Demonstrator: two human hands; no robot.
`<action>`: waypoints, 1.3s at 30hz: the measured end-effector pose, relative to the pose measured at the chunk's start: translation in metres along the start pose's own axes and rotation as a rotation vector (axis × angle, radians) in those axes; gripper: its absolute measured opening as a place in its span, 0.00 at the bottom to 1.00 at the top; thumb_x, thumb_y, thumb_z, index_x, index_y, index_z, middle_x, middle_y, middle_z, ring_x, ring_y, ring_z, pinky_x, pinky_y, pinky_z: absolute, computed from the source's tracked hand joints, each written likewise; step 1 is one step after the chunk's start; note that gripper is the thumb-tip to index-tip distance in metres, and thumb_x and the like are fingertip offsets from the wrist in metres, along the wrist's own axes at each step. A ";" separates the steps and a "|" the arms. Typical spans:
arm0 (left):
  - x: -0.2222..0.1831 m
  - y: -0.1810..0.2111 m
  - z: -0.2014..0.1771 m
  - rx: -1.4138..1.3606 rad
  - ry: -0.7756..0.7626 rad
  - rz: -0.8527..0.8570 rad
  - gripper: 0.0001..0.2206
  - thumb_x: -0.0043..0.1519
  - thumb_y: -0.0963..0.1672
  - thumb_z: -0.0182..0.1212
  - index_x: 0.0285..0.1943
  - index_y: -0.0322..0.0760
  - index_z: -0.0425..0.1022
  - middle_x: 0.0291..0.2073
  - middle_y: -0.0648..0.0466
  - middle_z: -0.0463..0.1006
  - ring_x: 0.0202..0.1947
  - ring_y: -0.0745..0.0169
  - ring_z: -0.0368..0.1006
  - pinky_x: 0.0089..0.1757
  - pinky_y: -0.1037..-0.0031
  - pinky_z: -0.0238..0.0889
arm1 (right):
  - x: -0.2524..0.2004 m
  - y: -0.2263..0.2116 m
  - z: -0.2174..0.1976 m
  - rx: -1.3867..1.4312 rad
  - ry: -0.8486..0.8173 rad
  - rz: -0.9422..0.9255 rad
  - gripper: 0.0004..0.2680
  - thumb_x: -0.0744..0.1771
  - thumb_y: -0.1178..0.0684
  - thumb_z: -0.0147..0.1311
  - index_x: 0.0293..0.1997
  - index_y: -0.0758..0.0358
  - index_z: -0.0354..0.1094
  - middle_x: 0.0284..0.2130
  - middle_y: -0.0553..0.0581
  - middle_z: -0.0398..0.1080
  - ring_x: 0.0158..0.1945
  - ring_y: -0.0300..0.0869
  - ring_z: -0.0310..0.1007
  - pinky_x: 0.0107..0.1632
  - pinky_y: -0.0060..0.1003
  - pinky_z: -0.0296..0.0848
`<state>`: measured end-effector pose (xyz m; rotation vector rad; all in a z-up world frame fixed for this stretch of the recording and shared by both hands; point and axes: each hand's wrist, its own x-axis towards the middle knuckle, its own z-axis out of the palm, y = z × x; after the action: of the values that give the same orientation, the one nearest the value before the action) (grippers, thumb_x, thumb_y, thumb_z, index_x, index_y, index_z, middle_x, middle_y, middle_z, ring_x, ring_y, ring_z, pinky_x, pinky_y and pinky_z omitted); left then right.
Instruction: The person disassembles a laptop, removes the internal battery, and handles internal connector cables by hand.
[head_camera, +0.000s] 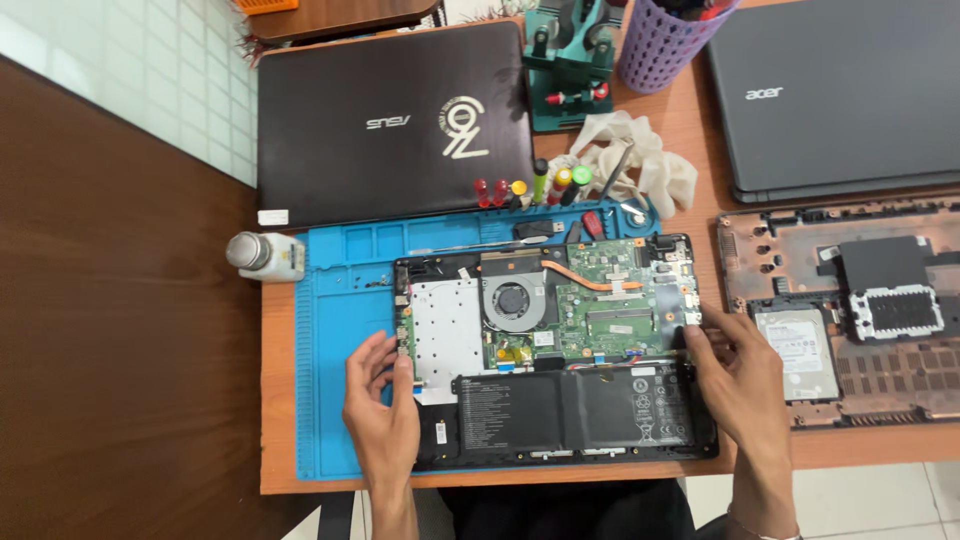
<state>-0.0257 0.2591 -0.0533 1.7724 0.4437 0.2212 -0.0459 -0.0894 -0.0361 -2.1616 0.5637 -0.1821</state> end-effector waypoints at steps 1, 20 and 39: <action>0.000 -0.001 0.000 -0.002 0.003 -0.009 0.19 0.62 0.40 0.61 0.63 0.28 0.69 0.52 0.43 0.80 0.49 0.58 0.76 0.48 0.71 0.70 | 0.000 -0.002 0.000 0.000 -0.004 0.002 0.14 0.67 0.56 0.57 0.58 0.70 0.72 0.40 0.58 0.74 0.38 0.38 0.73 0.41 0.32 0.72; 0.019 -0.004 -0.004 0.013 -0.011 0.023 0.18 0.64 0.41 0.62 0.62 0.28 0.68 0.53 0.43 0.78 0.53 0.61 0.75 0.52 0.71 0.69 | 0.015 -0.022 0.003 0.024 -0.074 -0.048 0.12 0.69 0.58 0.53 0.59 0.67 0.72 0.38 0.57 0.74 0.36 0.40 0.77 0.38 0.32 0.73; -0.045 0.064 0.119 0.305 -0.584 0.686 0.14 0.64 0.37 0.54 0.59 0.38 0.73 0.39 0.59 0.83 0.45 0.61 0.73 0.53 0.62 0.55 | 0.003 -0.048 0.000 -0.057 -0.316 -0.449 0.26 0.60 0.62 0.57 0.68 0.57 0.64 0.34 0.53 0.76 0.41 0.44 0.70 0.49 0.41 0.70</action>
<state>-0.0104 0.1220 -0.0172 2.1290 -0.5905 0.1027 -0.0279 -0.0663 0.0015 -2.2864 -0.1020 -0.0633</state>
